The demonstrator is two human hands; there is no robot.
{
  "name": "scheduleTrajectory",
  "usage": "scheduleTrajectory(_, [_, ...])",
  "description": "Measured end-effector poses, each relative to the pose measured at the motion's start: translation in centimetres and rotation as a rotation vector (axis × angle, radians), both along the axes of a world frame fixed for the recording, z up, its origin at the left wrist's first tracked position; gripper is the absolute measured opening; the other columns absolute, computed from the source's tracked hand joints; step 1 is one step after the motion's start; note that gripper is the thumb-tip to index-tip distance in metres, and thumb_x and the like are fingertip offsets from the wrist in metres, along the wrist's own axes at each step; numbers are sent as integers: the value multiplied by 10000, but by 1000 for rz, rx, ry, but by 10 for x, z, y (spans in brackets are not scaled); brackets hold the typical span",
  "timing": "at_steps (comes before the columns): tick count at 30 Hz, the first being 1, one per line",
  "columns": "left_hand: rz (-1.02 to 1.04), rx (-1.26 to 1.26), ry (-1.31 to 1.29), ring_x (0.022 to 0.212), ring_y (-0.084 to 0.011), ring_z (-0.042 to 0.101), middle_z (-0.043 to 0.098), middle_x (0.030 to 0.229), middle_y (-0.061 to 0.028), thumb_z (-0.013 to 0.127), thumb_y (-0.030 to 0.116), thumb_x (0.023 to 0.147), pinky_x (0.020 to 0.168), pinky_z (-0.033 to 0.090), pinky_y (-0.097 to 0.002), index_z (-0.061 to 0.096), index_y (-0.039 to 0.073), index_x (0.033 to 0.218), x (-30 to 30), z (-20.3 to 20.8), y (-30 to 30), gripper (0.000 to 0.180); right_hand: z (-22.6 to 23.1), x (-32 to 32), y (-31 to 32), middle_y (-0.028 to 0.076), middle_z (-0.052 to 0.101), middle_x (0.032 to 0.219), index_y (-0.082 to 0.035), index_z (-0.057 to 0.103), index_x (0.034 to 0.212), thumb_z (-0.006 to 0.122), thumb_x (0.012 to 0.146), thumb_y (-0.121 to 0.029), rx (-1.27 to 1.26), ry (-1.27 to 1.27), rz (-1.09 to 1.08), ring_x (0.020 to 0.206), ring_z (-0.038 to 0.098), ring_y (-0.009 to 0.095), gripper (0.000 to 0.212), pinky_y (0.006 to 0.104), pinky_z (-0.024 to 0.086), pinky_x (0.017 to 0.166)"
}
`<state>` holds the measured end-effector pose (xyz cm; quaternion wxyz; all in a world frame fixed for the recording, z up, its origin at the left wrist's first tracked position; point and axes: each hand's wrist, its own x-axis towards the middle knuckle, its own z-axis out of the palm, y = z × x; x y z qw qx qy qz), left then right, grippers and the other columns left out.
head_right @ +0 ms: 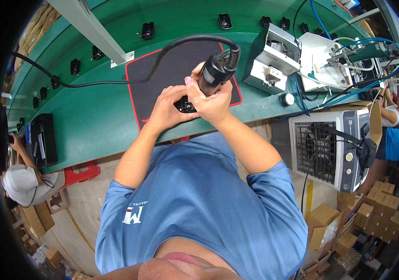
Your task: Using an electric screwdriver to assemble small black plastic components on an assembly line.
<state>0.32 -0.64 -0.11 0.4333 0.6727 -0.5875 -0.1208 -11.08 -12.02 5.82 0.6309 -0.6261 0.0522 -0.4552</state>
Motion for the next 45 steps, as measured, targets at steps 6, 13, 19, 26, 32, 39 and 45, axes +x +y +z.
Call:
scheduleTrajectory(6, [-12,2,-97,1020,-260,604,660,1159,-57,921,291,546,908,447,-389,663,76,1189,-3,2,1,726,3,-3,8,11,588,813,17,540,1193,661,857,78,120,-15,-10,690,539,39,362,197,434,611])
scheduleTrajectory(13, [16,-35,-75,1046,-265,625,667,1169,-49,916,293,557,909,463,-391,659,84,1203,-4,2,3,727,-7,-11,11,50,592,847,16,524,1155,659,841,95,83,-105,4,719,554,62,350,217,453,648])
scheduleTrajectory(19, [34,-75,-97,1059,-273,646,689,1127,-68,915,292,561,915,485,-426,675,74,1170,-5,3,1,690,-20,-19,13,74,594,901,11,494,1140,663,818,91,67,-93,-38,801,587,101,372,249,501,739])
scheduleTrajectory(26, [24,-8,23,1010,-309,649,695,1110,-94,918,290,555,926,491,-413,697,56,1129,-4,8,1,658,-17,-17,8,69,595,836,4,485,1094,652,838,79,-23,-152,-10,741,581,102,315,252,492,660])
scheduleTrajectory(32, [-2,-58,-27,1009,-269,626,675,1139,-53,911,283,567,962,472,-402,679,95,1176,-2,3,0,678,-14,-15,8,56,585,785,4,495,1115,627,870,87,100,-113,67,636,544,77,290,226,465,579])
scheduleTrajectory(39, [-76,93,-157,1092,-277,546,597,1251,-18,888,313,635,958,380,-464,546,166,1380,-4,7,5,832,-18,-18,9,53,577,775,-4,497,1149,611,861,111,109,-112,98,624,555,87,330,237,477,553])
scheduleTrajectory(45, [-23,38,-202,1071,-302,524,583,1266,-33,892,369,586,953,366,-465,534,181,1392,-10,10,5,902,-2,-18,3,65,517,695,6,450,1116,568,907,13,-129,-58,127,526,508,121,240,289,489,510])
